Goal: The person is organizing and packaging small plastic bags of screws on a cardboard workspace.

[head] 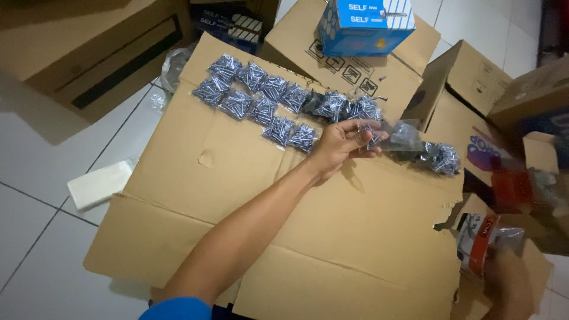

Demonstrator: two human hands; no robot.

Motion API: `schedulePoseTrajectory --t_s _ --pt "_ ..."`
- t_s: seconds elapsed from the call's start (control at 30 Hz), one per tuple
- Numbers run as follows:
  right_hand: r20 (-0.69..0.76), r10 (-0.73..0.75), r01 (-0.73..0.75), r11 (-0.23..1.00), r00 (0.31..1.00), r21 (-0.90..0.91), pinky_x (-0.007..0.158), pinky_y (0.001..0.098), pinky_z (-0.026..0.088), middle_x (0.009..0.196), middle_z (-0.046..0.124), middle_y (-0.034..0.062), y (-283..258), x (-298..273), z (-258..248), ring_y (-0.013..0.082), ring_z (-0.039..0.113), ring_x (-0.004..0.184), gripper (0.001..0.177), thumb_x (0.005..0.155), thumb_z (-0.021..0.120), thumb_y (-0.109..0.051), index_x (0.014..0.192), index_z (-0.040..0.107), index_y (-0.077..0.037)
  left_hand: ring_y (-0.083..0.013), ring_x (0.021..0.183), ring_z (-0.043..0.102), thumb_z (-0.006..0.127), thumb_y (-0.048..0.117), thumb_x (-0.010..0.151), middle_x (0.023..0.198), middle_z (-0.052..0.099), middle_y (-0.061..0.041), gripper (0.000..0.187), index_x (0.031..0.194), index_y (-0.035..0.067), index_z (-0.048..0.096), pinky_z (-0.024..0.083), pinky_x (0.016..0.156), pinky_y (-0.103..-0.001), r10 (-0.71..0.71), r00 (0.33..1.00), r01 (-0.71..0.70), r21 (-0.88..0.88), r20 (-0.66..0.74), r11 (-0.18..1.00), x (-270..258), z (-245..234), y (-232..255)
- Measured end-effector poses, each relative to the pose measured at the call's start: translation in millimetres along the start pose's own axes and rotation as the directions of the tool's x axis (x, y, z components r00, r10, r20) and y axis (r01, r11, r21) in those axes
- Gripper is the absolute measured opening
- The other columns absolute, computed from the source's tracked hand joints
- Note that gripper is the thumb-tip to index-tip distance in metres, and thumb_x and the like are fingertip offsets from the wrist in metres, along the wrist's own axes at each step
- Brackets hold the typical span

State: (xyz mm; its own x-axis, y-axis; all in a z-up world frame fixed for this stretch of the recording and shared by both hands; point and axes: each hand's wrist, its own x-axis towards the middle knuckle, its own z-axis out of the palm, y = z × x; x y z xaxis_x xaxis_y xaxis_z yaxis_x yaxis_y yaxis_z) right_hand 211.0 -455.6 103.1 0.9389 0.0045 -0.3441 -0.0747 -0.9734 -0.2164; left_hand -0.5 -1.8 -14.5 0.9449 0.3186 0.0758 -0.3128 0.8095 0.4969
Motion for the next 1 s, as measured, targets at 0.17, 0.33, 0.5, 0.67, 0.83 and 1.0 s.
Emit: schedulePoseTrajectory --t_s 0.17,0.33,0.5,0.67,0.83,1.0 --pt "-0.017 0.179 -0.18 0.98 0.984 -0.091 0.084 0.0618 0.056 0.123 0.067 0.0399 -71.9 -85.1 67.8 0.0552 0.067 0.104 0.024 0.107 0.051 0.005 0.13 0.05 0.013 -0.0338 0.082 0.078 0.079 0.014 0.094 0.111 0.075 -0.024 0.043 0.13 -0.004 0.065 0.069 0.072 -0.037 -0.05 0.999 0.049 0.052 0.009 0.997 -9.0 14.3 14.3" --pt "-0.014 0.176 -0.174 0.95 0.984 -0.259 0.072 0.0574 0.063 0.119 0.073 0.0369 -61.6 -99.5 95.8 0.0531 0.074 0.093 0.038 0.104 0.06 -0.013 0.133 0.063 0.01 -0.0276 0.09 0.075 0.074 0.022 0.084 0.127 0.069 -0.028 0.061 0.136 -0.007 0.06 0.065 0.083 -0.032 -0.184 0.982 0.188 0.273 -0.039 0.944 -20.4 31.9 35.8" --pt "-0.057 0.345 -0.333 0.93 0.937 0.154 0.093 0.0655 0.045 0.13 0.059 0.0413 -106.3 -133.4 88.7 0.0555 0.058 0.113 0.042 0.112 0.021 -0.02 0.128 0.047 0.01 -0.025 0.087 0.075 0.075 0.02 0.084 0.126 0.071 -0.025 0.059 0.135 -0.006 0.062 0.064 0.084 -0.031 -0.213 0.974 0.225 0.269 -0.073 0.937 -23.2 35.6 42.2" --pt "-0.074 0.246 -0.253 0.963 0.966 -0.097 0.084 0.0584 0.051 0.118 0.071 0.036 -78.0 -116.9 96.1 0.0509 0.067 0.1 0.033 0.106 0.046 -0.014 0.121 0.063 0.011 -0.0254 0.086 0.075 0.076 0.014 0.084 0.123 0.072 -0.024 0.056 0.135 -0.007 0.063 0.063 0.087 -0.03 -0.231 0.969 0.245 0.209 -0.089 0.947 -26.0 39.1 47.8" --pt "-0.298 -0.07 -0.123 0.804 0.952 -0.582 0.066 0.0404 0.065 0.094 0.083 0.0167 -105.6 -151.6 87.2 0.0326 0.083 0.078 0.024 0.101 0.065 -0.022 0.094 0.077 -0.003 -0.0266 0.086 0.075 0.076 0.004 0.082 0.127 0.069 -0.027 0.06 0.138 -0.008 0.06 0.064 0.086 -0.032 -0.239 0.969 0.246 0.203 -0.061 0.948 -29.9 40.6 52.2" --pt "-0.406 -0.066 -0.153 0.861 0.912 -0.484 0.074 0.0422 0.061 0.104 0.084 0.0127 27.4 -36.2 104.4 0.033 0.08 0.088 0.019 0.099 0.069 -0.019 0.115 0.077 -0.012 -0.0274 0.089 0.074 0.076 0.005 0.082 0.127 0.069 -0.027 0.063 0.141 -0.006 0.057 0.063 0.088 -0.032 -0.214 0.976 0.217 0.202 -0.037 0.955 -30.0 39.3 49.7"
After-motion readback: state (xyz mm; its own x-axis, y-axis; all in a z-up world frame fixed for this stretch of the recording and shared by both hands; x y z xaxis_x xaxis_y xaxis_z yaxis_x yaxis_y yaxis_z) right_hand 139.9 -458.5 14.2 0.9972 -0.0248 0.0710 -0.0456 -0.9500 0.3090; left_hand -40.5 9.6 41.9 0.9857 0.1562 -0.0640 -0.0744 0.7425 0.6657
